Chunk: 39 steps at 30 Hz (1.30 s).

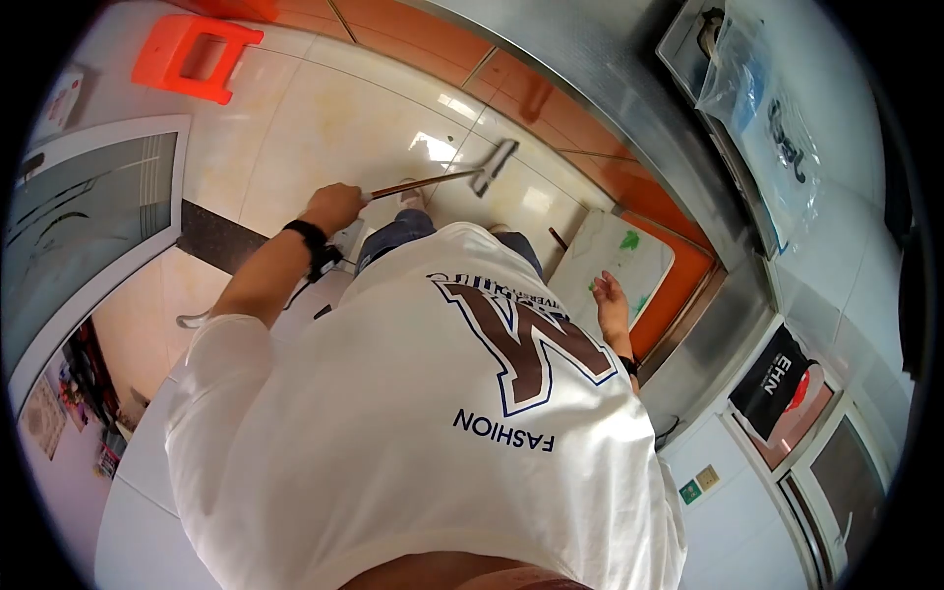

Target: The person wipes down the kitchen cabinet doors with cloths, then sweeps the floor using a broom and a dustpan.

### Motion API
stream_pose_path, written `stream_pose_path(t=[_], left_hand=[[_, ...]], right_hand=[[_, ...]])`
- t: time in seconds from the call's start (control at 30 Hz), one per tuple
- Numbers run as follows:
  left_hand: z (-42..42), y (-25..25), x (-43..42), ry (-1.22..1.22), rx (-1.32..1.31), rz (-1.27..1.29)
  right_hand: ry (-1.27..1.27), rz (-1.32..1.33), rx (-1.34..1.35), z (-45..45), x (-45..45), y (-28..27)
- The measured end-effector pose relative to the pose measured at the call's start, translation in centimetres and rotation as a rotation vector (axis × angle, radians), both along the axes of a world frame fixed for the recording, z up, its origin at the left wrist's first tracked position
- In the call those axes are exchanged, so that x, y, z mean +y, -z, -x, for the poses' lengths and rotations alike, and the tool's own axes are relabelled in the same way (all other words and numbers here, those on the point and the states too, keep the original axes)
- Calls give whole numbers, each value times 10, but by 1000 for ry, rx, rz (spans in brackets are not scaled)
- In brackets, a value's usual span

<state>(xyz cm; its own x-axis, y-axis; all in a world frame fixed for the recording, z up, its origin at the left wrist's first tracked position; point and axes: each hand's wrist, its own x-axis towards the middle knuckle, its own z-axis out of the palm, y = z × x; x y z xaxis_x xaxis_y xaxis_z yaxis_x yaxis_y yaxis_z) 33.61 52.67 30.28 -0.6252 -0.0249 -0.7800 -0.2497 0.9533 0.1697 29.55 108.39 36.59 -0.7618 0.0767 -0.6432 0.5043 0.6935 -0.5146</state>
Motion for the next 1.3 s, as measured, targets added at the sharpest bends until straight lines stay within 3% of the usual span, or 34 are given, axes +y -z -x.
stream_pose_path(t=[0.13, 0.2, 0.27, 0.33, 0.43, 0.53, 0.67, 0.8, 0.93, 1.07, 1.13, 1.2, 1.3], left_hand=[[12, 8, 20, 32, -72, 49], [4, 4, 12, 75, -79, 87], [-17, 18, -4, -227, -59, 193], [-27, 1, 5, -248, -68, 244], [-31, -24, 37, -268, -48, 272], [-23, -67, 91, -276, -33, 188], [-31, -53, 162, -290, -2, 113], [-7, -24, 242, -334, -19, -91], [35, -18, 293, -283, -128, -73], [32, 13, 290, -348, -200, -25], [8, 32, 270, -478, -93, -25], [-10, 37, 248, -647, -175, 67], [-47, 54, 217, -736, -73, 128]], right_hand=[[-29, 75, 103, 27, 20, -2], [-187, -97, 254, 61, 24, -27], [-377, -359, 422, 110, 28, -45], [-517, -294, 669, 162, 37, -46], [-737, -331, 745, 225, 17, -57], [-994, -292, 821, 277, -6, -34], [-1035, -289, 902, 317, -24, 29], [-1000, -421, 982, 316, -29, 42], [-984, -386, 994, 315, -30, 38], [-968, -376, 994, 313, -30, 36], [-967, -381, 994, 312, -29, 37], [-968, -382, 1001, 312, -30, 37], [-949, -384, 981, 312, -32, 38]])
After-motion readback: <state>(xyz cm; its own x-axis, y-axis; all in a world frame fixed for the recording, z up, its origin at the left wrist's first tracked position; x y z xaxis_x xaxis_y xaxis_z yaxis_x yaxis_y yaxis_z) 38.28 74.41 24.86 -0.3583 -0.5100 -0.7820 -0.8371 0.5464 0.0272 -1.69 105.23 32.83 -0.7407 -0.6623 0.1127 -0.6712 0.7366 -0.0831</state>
